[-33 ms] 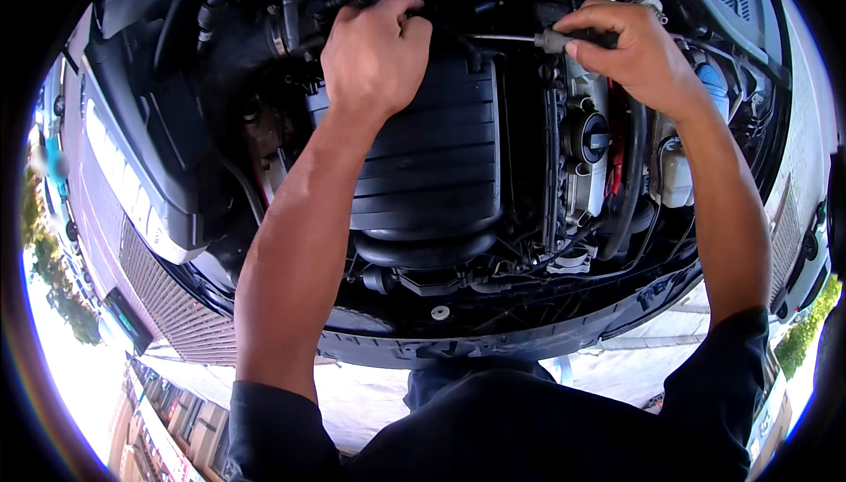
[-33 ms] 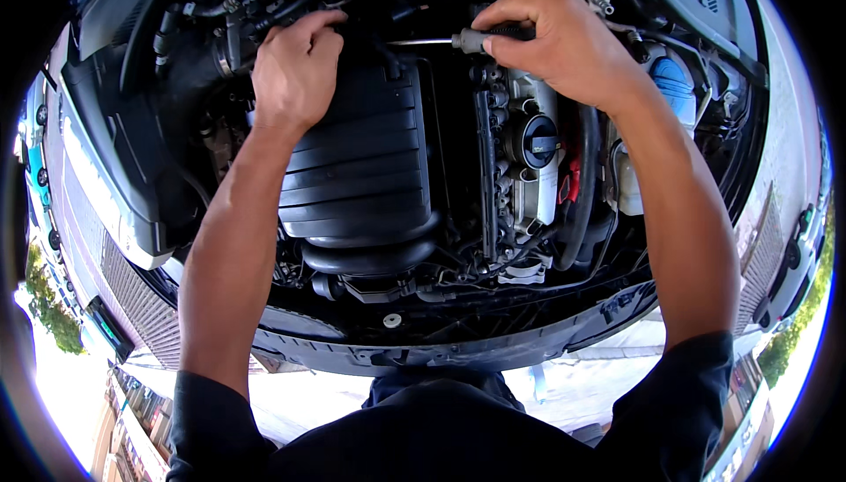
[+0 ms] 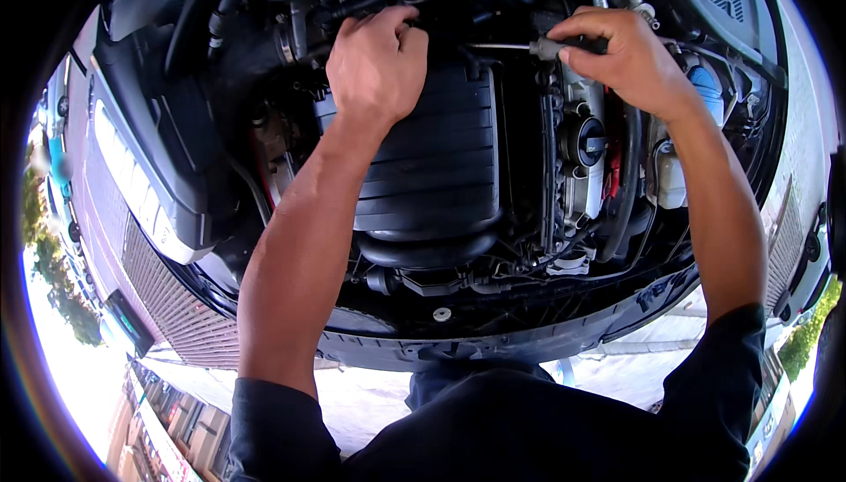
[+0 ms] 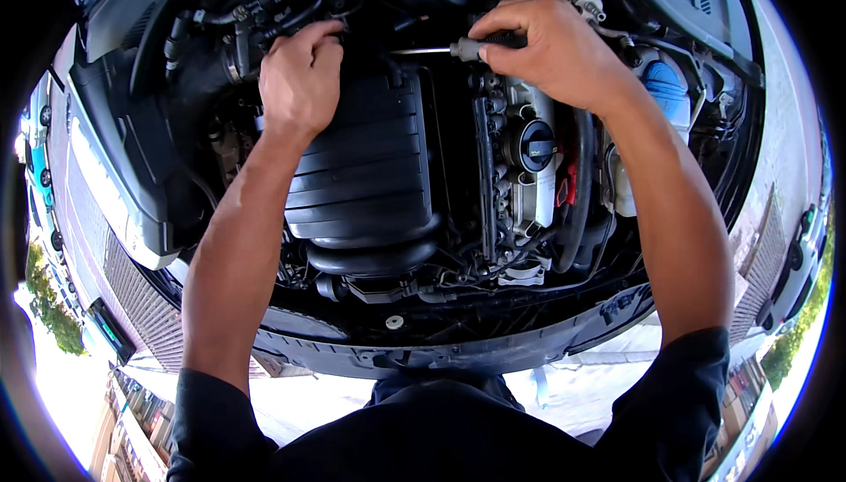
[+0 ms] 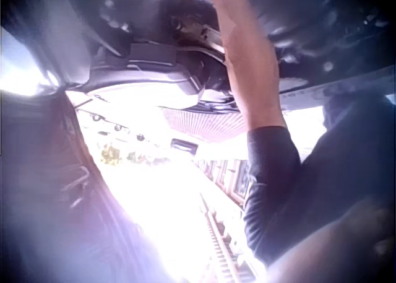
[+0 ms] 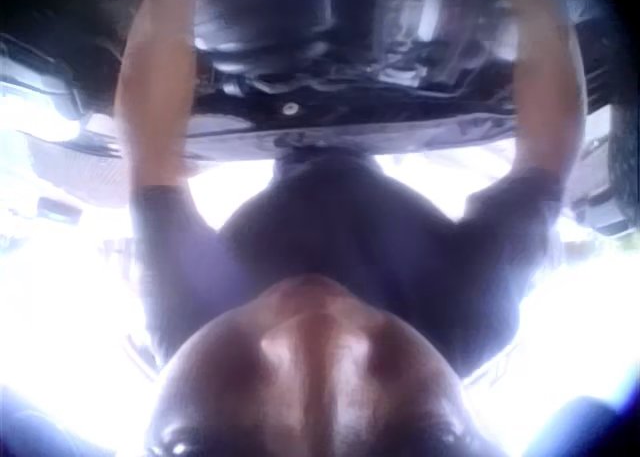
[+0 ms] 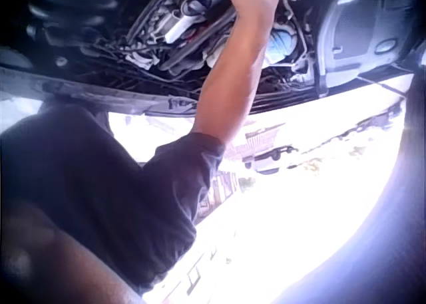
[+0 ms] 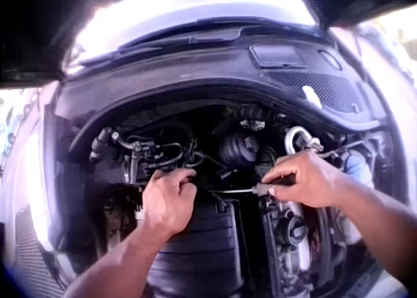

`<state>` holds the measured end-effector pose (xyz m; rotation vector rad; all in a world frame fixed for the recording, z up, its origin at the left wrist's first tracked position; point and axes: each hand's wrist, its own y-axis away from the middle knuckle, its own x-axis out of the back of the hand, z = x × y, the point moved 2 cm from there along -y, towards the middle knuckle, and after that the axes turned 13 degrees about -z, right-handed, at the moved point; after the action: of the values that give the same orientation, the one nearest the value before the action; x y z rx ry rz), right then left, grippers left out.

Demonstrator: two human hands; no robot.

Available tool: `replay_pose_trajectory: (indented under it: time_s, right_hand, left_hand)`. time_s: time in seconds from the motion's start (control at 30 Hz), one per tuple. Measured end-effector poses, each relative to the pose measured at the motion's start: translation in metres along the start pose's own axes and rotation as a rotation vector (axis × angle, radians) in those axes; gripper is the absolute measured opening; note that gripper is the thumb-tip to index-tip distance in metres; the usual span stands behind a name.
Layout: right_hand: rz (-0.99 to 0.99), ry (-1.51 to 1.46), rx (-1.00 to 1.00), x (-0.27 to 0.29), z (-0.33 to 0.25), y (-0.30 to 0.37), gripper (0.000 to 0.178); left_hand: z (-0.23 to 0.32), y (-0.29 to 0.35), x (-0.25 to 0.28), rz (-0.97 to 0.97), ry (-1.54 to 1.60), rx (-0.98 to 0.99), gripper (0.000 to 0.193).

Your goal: The person removes a black plastic engine component and disconnects an electrical plug from a car engine using a screwdriver and by hand.

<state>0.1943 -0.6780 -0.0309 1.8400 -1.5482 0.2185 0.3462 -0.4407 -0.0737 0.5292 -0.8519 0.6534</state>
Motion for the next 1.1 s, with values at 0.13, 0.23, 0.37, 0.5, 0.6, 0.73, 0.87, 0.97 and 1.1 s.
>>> replay_pose_trajectory:
  time_s: [0.13,0.23,0.37,0.5,0.6,0.73,0.87,0.97,1.1]
  right_hand:
    - [0.058,0.085,0.094,0.003,0.000,0.004,0.025]
    - [0.083,0.058,0.034,-0.002,0.001,0.007,0.024]
    - [0.110,0.038,0.093,-0.004,0.000,0.007,0.023]
    - [0.082,-0.024,0.060,-0.010,0.002,0.006,0.024]
    - [0.054,-0.046,0.082,-0.013,0.010,0.006,0.024]
    - [0.063,-0.004,0.096,-0.010,0.009,0.006,0.023]
    - [0.070,0.077,0.094,-0.007,0.004,0.006,0.024]
    - [0.059,0.060,0.050,-0.006,0.004,0.006,0.024]
    - [0.034,0.029,0.021,-0.005,0.012,0.010,0.025]
  left_hand:
    - [0.025,-0.028,0.023,-0.058,0.038,-0.200,0.025]
    - [0.044,-0.065,0.029,-0.384,-0.557,-0.568,0.024]
    - [0.057,-0.088,0.030,-0.729,-0.850,-0.566,0.028]
    - [0.037,-0.095,0.016,-0.775,-0.746,-0.504,0.033]
    - [0.031,-0.095,0.005,-0.660,-0.821,-0.574,0.038]
    - [0.039,-0.090,0.014,-0.752,-0.701,-0.540,0.049]
    - [0.043,-0.105,0.016,-0.929,-0.661,-0.506,0.044]
    - [0.037,-0.108,0.008,-0.914,-0.634,-0.512,0.044]
    - [0.042,-0.115,0.000,-0.954,-0.614,-0.510,0.045]
